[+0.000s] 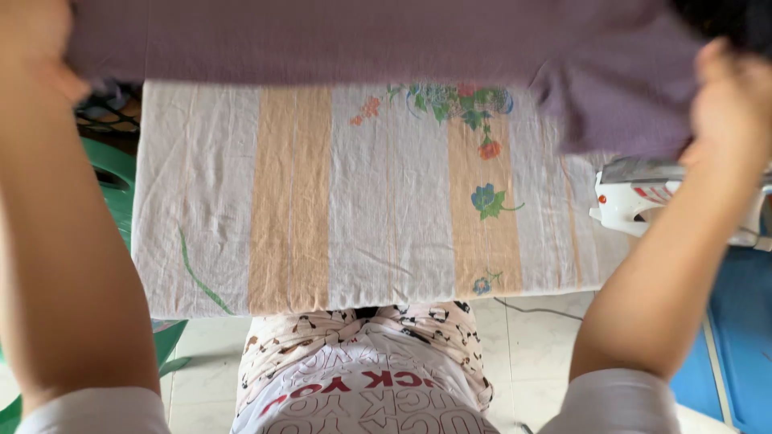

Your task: The person irons a purple t-shirt on a table covered with a white cloth. They smooth the fabric with their hands, use a white iron to press the shirt, and flip the shirt over to iron the other side.

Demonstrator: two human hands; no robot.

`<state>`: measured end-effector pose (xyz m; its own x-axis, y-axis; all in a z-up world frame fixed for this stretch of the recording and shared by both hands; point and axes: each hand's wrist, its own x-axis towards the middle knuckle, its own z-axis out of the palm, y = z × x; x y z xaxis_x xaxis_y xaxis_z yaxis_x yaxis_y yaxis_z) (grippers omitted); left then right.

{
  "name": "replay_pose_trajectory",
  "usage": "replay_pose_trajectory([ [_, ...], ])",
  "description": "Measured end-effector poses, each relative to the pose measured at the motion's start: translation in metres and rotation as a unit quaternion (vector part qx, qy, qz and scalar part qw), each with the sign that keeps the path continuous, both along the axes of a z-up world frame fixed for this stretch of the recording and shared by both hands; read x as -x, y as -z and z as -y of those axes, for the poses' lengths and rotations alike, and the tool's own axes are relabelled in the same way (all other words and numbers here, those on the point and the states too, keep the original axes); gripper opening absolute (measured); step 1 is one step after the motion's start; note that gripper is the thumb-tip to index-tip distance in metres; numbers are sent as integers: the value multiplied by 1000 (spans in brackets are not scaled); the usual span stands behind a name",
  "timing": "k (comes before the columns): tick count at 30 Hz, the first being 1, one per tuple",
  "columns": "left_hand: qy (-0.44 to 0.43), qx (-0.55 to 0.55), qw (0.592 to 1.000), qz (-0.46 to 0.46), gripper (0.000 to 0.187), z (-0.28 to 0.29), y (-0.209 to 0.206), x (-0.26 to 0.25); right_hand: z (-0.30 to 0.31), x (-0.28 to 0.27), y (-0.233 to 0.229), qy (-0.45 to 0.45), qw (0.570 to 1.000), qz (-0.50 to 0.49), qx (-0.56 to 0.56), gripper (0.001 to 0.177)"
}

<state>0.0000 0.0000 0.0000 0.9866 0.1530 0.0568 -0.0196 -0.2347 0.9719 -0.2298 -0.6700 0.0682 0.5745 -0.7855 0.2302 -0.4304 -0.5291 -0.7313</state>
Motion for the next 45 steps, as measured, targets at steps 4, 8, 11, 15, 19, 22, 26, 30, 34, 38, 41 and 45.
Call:
replay_pose_trajectory([
  [4, 10, -97, 992, -85, 36, -4, 62, 42, -4, 57, 99, -63, 987, -122, 86, 47],
  [8, 1, -180, 972, -149, 36, 0, 115, 81, -8, 82, 177, -99, 965, -215, 113, 45],
  [11, 28, -211, 970, -113, 33, -4, 131, 103, -22, 101, 189, -64, 965, -252, 34, 44],
  [15, 32, -235, 968, -79, 33, -18, 127, 120, -38, 121, 174, -88, 981, -171, -4, 41],
  [19, 41, -288, 954, -72, 35, -22, 143, 123, -53, 129, 167, -85, 979, -150, -107, 38],
  [22, 63, -364, 929, 14, 27, -29, 170, 119, -65, 140, 159, -119, 938, -154, -286, 29],
  [26, 43, -395, 917, 41, 25, -36, 188, 121, -74, 160, 146, -131, 894, 1, -428, 21],
  [30, 9, -477, 877, 56, 25, -21, 177, 131, -65, 168, 154, -98, 939, -51, -326, 20],
  [34, -9, -508, 861, 5, 25, -3, 160, 143, -66, 167, 170, -60, 967, -150, -200, 24],
  [38, -71, -566, 820, 33, 31, 23, 161, 149, -72, 167, 171, -71, 977, -141, -143, 26],
  [41, -17, -608, 788, 98, 52, 99, 168, 180, -79, 166, 163, -48, 972, -146, -176, 29],
  [45, 445, -335, 798, 229, 31, 244, 160, 263, -85, 169, 158, -49, 973, -138, -178, 32],
])
